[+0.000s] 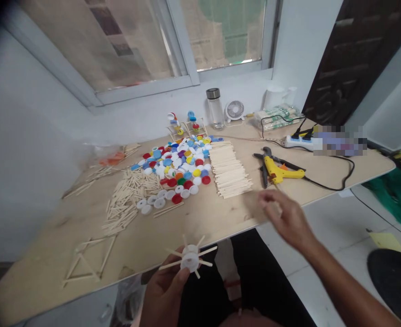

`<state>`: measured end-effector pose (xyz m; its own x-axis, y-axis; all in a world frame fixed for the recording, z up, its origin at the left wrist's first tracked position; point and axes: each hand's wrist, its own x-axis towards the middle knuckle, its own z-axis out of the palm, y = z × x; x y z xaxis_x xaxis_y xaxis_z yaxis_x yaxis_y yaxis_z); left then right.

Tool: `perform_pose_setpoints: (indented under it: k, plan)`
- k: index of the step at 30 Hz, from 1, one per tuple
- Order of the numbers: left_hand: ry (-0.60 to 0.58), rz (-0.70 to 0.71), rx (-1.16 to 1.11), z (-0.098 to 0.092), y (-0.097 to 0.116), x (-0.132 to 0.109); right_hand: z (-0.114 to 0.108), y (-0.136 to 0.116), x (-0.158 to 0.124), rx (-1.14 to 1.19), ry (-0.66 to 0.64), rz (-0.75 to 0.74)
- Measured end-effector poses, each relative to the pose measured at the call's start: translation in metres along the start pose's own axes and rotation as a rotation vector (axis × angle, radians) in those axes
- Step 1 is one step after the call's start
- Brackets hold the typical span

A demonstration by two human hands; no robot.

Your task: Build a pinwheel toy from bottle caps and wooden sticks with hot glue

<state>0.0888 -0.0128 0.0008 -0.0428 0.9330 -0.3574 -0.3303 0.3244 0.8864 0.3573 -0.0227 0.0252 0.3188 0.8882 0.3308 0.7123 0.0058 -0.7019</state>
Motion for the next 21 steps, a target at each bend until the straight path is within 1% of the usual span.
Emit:
perform_pose_setpoints:
  k: [1,2,3,4,5,8,10,12,16,18,20,21]
  plan:
    - [0.004,-0.001,0.001,0.0,0.001,0.001,-0.012,0.014,0.012,-0.147,0.084,-0.065]
    - [0.007,-0.002,0.008,0.0,0.002,0.001,-0.022,0.027,0.024,-0.301,0.141,-0.115]
    - [0.009,-0.001,0.018,0.0,0.003,0.002,-0.03,0.04,0.035,-0.444,0.138,-0.149]
    - [0.012,0.002,0.032,0.0,0.004,0.003,-0.037,0.05,0.045,-0.578,0.089,-0.165]
    - [0.013,0.01,0.048,-0.001,0.005,0.004,-0.041,0.059,0.052,-0.689,0.0,-0.168]
    - [0.005,0.033,0.095,-0.003,0.008,0.009,-0.046,0.074,0.067,-0.89,-0.166,-0.162]
    - [-0.021,0.03,0.118,-0.002,0.01,0.014,-0.045,0.077,0.072,-0.958,-0.224,-0.166]
    - [-0.054,0.042,0.139,0.0,0.013,0.018,-0.045,0.079,0.078,-0.996,-0.256,-0.182]
    - [-0.07,0.165,0.153,0.009,0.016,0.025,-0.047,0.082,0.091,-1.02,-0.313,-0.235]
    - [-0.067,0.202,0.154,0.013,0.014,0.028,-0.049,0.083,0.096,-1.02,-0.329,-0.238]
    - [-0.065,0.215,0.159,0.015,0.012,0.031,-0.052,0.083,0.098,-1.008,-0.318,-0.183]
    - [-0.061,0.221,0.159,0.015,0.011,0.033,-0.055,0.082,0.098,-0.981,-0.294,-0.12]
